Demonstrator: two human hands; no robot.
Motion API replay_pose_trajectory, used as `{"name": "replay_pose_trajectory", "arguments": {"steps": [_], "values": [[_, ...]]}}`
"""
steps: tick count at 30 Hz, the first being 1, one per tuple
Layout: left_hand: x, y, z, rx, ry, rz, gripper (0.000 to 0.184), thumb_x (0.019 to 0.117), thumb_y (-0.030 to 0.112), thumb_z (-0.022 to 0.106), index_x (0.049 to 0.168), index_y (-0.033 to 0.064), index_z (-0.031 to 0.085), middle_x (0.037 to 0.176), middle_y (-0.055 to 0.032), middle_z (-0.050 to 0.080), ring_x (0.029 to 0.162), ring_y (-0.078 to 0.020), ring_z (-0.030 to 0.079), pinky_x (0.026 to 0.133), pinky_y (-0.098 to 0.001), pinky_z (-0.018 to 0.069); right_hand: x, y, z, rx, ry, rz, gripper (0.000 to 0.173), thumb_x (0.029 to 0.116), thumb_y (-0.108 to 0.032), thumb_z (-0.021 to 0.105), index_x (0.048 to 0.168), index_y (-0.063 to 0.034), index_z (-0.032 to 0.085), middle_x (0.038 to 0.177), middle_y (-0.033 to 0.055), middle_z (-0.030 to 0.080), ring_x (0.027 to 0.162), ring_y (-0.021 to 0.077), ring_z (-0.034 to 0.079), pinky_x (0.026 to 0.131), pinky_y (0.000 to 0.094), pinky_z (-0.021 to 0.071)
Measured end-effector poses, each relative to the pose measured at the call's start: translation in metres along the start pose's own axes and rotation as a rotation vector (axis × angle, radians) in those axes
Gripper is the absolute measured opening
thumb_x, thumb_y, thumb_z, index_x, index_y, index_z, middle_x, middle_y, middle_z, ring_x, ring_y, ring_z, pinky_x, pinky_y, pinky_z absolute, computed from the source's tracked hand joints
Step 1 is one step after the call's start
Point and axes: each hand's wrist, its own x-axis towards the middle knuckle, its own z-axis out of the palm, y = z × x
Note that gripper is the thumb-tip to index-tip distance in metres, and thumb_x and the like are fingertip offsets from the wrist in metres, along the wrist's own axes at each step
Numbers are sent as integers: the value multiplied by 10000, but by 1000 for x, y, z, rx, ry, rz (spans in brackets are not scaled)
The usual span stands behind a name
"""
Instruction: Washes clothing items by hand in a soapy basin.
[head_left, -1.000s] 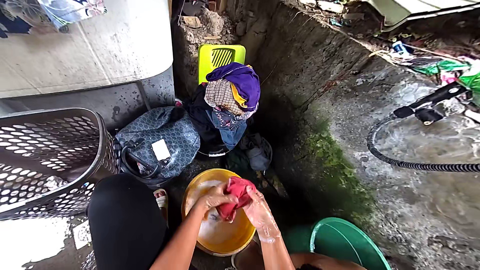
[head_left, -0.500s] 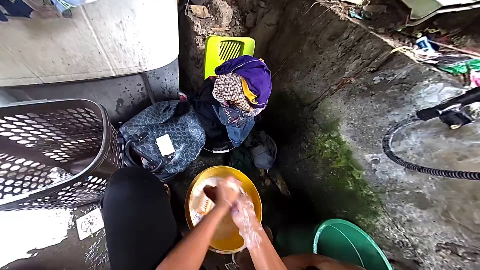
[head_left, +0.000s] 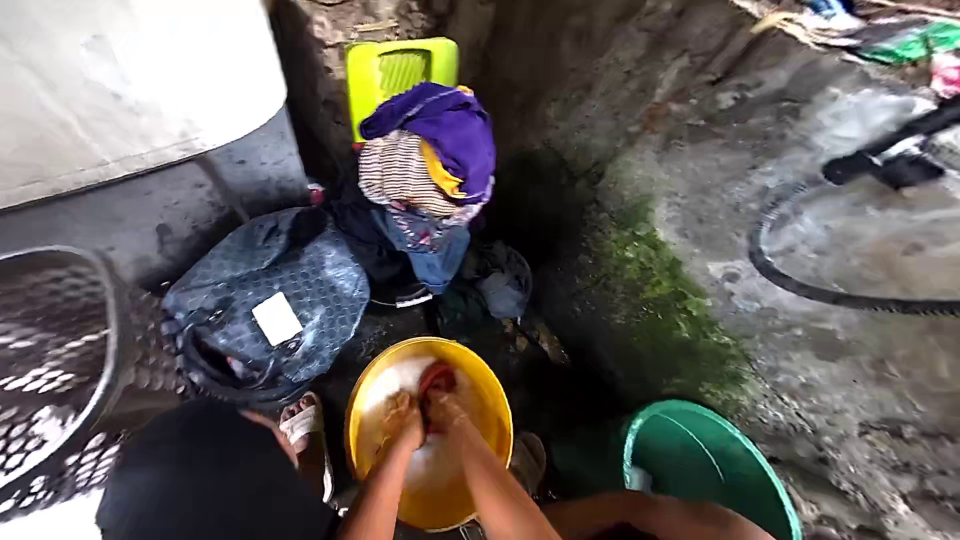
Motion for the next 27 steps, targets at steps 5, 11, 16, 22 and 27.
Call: {"name": "replay_pose_trajectory", "arguments": {"steps": [5, 11, 16, 22, 27], "values": [[10, -8, 14, 252, -214, -57, 577, 921, 234, 715, 1462, 107, 557, 1674, -170, 267, 1490, -436, 321, 1146, -696, 287, -6, 9, 50, 141, -254, 131, 531, 1093, -329, 453, 1469, 44, 481, 1544, 249, 451, 1467, 394, 390, 1210, 561, 282], [4, -10, 1, -138, -11, 135, 751, 849, 159, 803, 1490, -17, 454, 1435, -274, 544, 1365, -431, 489, 1144, -610, 361, -34, -2, -21, 227, -3, -262, 387, 1042, -238, 554, 1238, 86, 629, 1253, 293, 637, 1211, 400, 610, 1061, 544, 458], [-17, 3, -22, -463, 218, 361, 510, 930, 123, 725, 1369, -84, 568, 1303, -300, 625, 1222, -402, 616, 1085, -538, 461, -113, -11, -83, 1130, 663, -269, 239, 1024, -76, 546, 1156, 113, 606, 1024, 161, 654, 935, 145, 632, 873, 315, 532], [-88, 46, -67, -507, 470, 857, 378, 781, 34, 755, 1127, -107, 698, 1238, -266, 665, 1212, -318, 623, 1079, -429, 472, -81, 5, -51, 1698, 213, -249, 432, 1090, -455, 346, 1264, -130, 572, 1046, 72, 689, 915, 169, 681, 773, 379, 582], [-61, 35, -38, -1597, 112, 638, 490, 982, 100, 472, 1464, 63, 394, 1240, -124, 645, 997, -192, 680, 812, -374, 594, -80, -35, -48, 1165, 842, -264, 340, 1019, -216, 603, 1169, 87, 644, 1053, 205, 702, 999, 250, 682, 935, 415, 551]]}}
